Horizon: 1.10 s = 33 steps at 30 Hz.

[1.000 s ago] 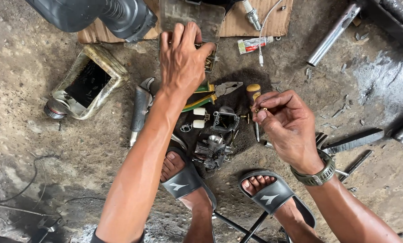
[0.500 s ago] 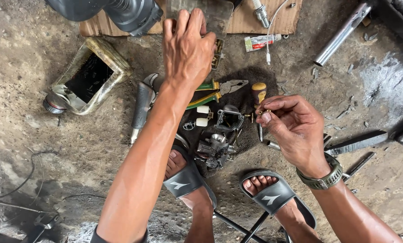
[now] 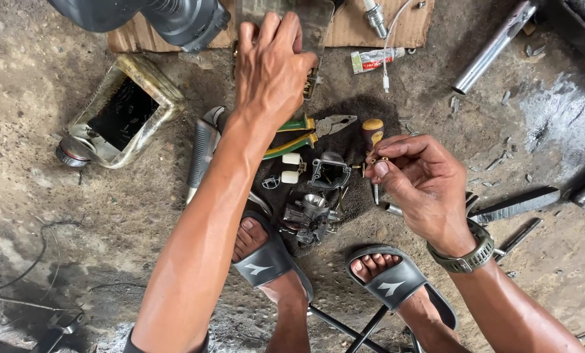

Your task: The person is working on a motorcycle carburetor, specifically inspecting and handling small brass jets and other internal components.

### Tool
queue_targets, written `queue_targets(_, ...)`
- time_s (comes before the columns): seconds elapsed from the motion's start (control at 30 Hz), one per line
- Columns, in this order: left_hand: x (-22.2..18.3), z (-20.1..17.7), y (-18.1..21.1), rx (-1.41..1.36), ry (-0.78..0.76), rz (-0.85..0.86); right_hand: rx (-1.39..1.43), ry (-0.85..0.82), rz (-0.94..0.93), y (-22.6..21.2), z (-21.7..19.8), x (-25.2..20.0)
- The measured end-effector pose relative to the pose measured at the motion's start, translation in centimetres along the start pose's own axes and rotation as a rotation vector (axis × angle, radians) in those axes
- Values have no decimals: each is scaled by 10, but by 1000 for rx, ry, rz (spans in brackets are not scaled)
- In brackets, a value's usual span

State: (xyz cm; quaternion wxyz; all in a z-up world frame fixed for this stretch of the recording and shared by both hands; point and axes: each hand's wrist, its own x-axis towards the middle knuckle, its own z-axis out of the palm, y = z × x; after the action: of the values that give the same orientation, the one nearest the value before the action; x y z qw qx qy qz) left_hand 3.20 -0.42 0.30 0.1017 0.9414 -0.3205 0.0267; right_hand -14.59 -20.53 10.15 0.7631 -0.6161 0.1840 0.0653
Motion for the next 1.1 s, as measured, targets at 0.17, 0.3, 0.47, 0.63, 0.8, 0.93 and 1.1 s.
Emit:
queue_targets(0.17, 6, -3, 0, 0, 55, 64, -16, 7, -6, -1, 0, 1)
queue_targets(0.3, 3, -7, -1, -31, 3, 34, 17, 16, -22, -4, -2, 0)
queue_targets(0.47, -15, -83, 25, -525, 119, -95, 24, 16, -58, -16, -3, -2)
queue_targets(0.63, -36, -136, 54, -836, 306, -22, -8, 20, -61, -23, -1, -2)
queue_targets(0.8, -36, -172, 71, -935, 354, -26, -6, 3, -80, -28, 1, -7)
queue_targets(0.93, -35, -184, 76, -972, 369, -49, -18, 20, -72, -26, 0, -7)
queue_targets(1.1, -35, -189, 78, -930, 390, -29, -34, 20, -61, -27, -2, -10)
